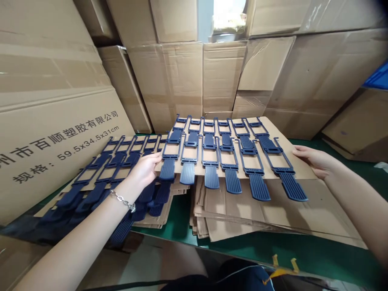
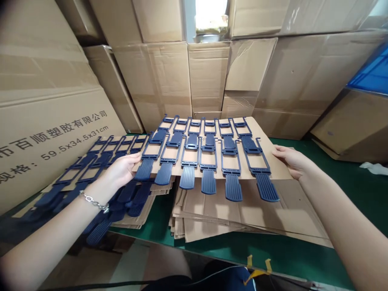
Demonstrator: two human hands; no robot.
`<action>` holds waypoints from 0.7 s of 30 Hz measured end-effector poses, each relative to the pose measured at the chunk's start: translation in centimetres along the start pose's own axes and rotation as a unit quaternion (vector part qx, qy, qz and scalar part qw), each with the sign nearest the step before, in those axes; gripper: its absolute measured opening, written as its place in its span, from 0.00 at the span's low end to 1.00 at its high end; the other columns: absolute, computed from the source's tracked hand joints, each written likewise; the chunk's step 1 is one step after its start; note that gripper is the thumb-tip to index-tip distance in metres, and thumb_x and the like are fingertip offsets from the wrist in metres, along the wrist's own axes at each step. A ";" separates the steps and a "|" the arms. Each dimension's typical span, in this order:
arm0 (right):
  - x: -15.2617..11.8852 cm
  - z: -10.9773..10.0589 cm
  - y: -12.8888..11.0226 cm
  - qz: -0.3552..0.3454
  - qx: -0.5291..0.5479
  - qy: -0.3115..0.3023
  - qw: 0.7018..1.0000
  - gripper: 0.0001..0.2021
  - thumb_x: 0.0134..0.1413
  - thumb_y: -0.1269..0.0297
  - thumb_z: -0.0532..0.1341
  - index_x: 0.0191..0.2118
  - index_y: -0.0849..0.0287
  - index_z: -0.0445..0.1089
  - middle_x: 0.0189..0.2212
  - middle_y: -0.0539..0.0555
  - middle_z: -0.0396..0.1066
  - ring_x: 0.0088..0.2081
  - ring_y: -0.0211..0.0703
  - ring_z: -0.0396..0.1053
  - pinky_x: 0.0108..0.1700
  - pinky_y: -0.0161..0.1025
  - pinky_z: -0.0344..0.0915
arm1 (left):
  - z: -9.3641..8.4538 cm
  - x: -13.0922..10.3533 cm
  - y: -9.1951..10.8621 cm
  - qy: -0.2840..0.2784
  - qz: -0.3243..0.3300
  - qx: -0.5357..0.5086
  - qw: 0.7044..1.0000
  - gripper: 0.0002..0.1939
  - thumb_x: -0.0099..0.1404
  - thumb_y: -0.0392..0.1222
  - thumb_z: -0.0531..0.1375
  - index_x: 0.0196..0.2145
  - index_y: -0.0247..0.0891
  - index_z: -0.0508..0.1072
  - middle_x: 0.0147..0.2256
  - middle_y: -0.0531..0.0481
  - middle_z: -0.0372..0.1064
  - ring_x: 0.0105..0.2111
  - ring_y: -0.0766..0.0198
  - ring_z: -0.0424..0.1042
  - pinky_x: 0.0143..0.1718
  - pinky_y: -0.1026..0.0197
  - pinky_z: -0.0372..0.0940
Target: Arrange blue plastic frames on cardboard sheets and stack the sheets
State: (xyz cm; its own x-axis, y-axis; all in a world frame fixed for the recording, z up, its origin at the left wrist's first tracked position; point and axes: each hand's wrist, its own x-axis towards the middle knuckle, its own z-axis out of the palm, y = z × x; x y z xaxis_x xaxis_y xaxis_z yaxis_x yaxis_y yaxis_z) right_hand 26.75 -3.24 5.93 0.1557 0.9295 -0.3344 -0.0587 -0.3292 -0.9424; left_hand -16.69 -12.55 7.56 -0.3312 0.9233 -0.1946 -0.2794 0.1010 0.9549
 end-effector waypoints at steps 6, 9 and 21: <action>0.4 9.9 -0.5 -0.018 0.010 -0.075 0.997 0.14 0.53 0.76 0.50 0.45 0.61 0.63 0.35 0.57 0.70 0.25 0.35 0.67 0.33 0.39 0.64 | -8.0 0.4 3.4 0.059 0.035 0.036 0.997 0.19 0.55 0.20 0.48 0.42 0.24 0.68 0.27 0.48 0.72 0.22 0.68 0.70 0.19 0.69 0.65; 0.1 15.2 0.0 -0.024 0.018 -0.109 0.994 0.14 0.50 0.78 0.50 0.43 0.63 0.64 0.32 0.57 0.70 0.25 0.36 0.66 0.32 0.39 0.65 | -12.5 0.4 5.0 0.084 0.034 0.058 0.994 0.20 0.55 0.20 0.48 0.45 0.24 0.66 0.27 0.49 0.72 0.22 0.68 0.70 0.19 0.69 0.66; -2.2 30.7 4.7 -0.058 0.032 -0.205 0.977 0.15 0.38 0.80 0.50 0.34 0.60 0.63 0.31 0.52 0.70 0.32 0.39 0.69 0.36 0.37 0.65 | -26.4 0.7 5.5 0.227 -0.010 0.137 0.964 0.24 0.55 0.19 0.48 0.49 0.25 0.63 0.22 0.52 0.71 0.19 0.68 0.69 0.18 0.70 0.65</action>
State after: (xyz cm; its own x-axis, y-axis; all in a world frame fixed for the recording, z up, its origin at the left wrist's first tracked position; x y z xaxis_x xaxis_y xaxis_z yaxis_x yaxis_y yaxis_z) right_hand -4.13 -1.76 2.32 -0.2411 0.9530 -0.1834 -0.1275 -0.2184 -0.9675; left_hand -42.24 -21.17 6.75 -0.7058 0.6695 -0.2318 -0.0612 0.2683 0.9614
